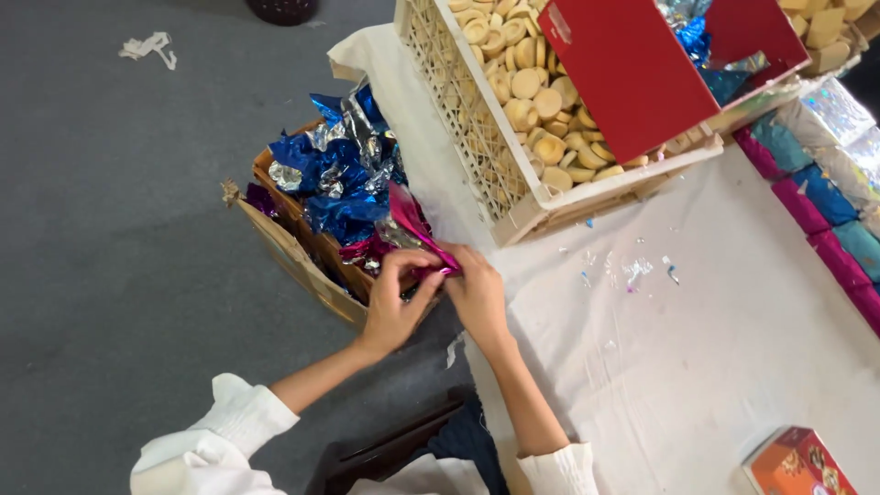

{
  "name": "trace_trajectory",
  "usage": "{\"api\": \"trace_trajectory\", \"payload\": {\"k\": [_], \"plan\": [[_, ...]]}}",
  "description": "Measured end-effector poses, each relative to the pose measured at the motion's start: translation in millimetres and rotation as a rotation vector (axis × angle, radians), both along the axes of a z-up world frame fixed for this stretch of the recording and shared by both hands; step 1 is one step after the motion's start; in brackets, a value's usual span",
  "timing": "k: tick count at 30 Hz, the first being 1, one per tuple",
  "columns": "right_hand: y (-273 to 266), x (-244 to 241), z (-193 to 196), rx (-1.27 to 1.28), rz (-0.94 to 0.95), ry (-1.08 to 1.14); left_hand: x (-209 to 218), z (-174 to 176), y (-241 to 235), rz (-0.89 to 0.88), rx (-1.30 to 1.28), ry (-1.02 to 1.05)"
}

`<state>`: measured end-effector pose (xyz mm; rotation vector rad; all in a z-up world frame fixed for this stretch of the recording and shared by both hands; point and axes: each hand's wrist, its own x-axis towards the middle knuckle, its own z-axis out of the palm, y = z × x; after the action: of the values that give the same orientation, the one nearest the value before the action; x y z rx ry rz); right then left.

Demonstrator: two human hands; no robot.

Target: The person wraps a small rectangular box with shiny pink foil paper. They fold the paper around the box, use a white plastic squeegee tool to smooth the foil, and secure the edges with clear tape from a red dispenser.

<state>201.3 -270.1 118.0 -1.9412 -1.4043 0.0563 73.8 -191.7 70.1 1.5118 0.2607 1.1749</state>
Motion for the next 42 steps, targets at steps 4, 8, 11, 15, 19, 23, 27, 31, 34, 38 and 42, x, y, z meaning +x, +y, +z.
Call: {"api": "trace_trajectory", "payload": {"k": [4,8,11,15,19,23,27,31,34,38,42], "plan": [[-1.3,31.4,-27.2,-0.076,-0.257,0.273,0.7,-26.4,54.2,0.401,0.233,0.163],[-4.8,53.3,-44.8,0.217,-0.151,0.594,6.2,-39.1,103.6,0.545,0.566,0.502],[-4.5,53.5,-37.0,0.234,-0.143,0.751,11.8,-43.7,132.2,0.479,0.464,0.578],[-16.6,69.2,-53.4,0.18,-0.018,0.595,-0.2,-36.1,145.3,0.472,0.433,0.558],[-22.0,68.9,-44.4,0.197,-0.012,0.754,-7.4,-60.3,173.3,0.57,0.299,0.578],[-22.2,69.8,-41.8,0.249,-0.105,0.865,-18.0,-81.6,189.7,0.533,-0.174,0.633],[-20.7,73.8,-45.0,0.394,-0.099,1.099,-20.0,-64.4,160.6,0.96,0.435,0.573],[-21.9,75.7,-48.5,0.408,-0.091,1.101,-14.5,-54.4,140.8,0.434,0.765,0.536],[-22.4,69.4,-38.9,0.401,-0.071,1.094,7.0,-68.0,126.8,0.186,0.796,0.662],[-24.9,73.8,-42.7,0.485,-0.073,1.152,29.3,-137.2,142.5,0.171,0.56,0.961],[-29.4,75.1,-44.4,0.544,-0.022,1.208,36.6,-179.8,144.4,0.14,0.627,1.199]]}}
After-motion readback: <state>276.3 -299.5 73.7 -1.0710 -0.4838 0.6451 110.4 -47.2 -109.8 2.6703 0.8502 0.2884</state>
